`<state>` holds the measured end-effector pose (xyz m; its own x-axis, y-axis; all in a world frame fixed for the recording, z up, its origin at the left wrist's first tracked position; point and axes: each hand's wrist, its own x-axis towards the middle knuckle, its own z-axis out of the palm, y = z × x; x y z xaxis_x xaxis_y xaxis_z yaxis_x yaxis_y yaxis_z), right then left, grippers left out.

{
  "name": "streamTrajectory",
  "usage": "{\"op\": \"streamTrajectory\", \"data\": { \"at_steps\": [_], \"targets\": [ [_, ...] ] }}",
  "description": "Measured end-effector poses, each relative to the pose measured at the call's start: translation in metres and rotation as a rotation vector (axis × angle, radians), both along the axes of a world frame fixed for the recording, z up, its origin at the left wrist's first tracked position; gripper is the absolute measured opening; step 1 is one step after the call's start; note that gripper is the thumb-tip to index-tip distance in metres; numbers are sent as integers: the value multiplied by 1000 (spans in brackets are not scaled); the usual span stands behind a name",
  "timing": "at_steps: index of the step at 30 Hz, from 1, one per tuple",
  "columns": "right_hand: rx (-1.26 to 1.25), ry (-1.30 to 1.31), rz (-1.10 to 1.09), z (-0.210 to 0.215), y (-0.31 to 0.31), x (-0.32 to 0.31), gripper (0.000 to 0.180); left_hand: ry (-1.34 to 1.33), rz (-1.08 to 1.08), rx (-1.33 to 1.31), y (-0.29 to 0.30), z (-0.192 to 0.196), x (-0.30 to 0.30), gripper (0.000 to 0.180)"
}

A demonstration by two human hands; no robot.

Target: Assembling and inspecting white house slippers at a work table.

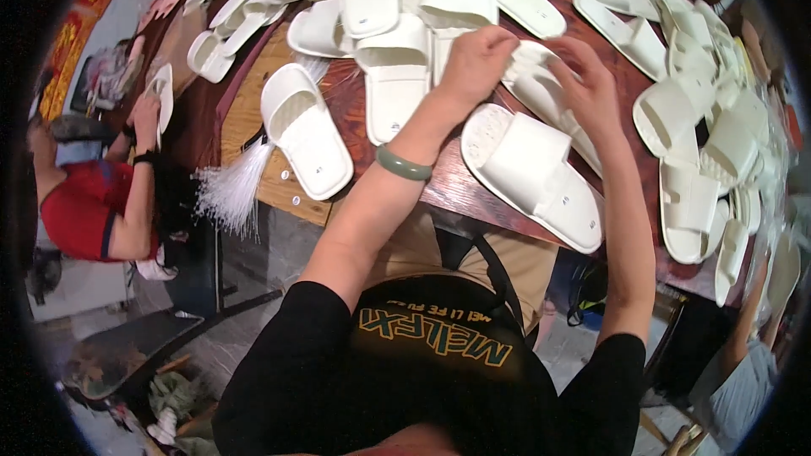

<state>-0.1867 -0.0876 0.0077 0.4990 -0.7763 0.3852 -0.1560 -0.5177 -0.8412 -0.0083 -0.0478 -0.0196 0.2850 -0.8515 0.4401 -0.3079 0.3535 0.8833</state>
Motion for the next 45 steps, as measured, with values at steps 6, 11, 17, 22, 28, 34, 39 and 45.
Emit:
{"op": "streamTrajectory", "data": {
  "at_steps": [6,11,17,22,28,34,39,45],
  "targets": [
    [210,256,-178,1,40,-127,30,8,113,-122,0,6,-16,15],
    [-71,603,34,17,81,-87,46,82,147,-190,22,17,-9,19],
    [-215,560,-163,-49,40,-66,28,387,-199,-283,94,85,-22,19],
    [138,170,-122,-8,61,-50,29,381,-295,-574,189,112,30,8],
    [247,-5,-166,48,89,-42,24,558,-114,-202,245,79,79,5],
    [112,26,45,63,85,67,33,1130,-78,-655,276,47,115,6],
    [-335,188,210,89,39,215,27,994,32,-934,296,74,159,13],
    [-567,504,87,36,31,418,17,849,266,-755,267,81,182,15]
  ]
}}
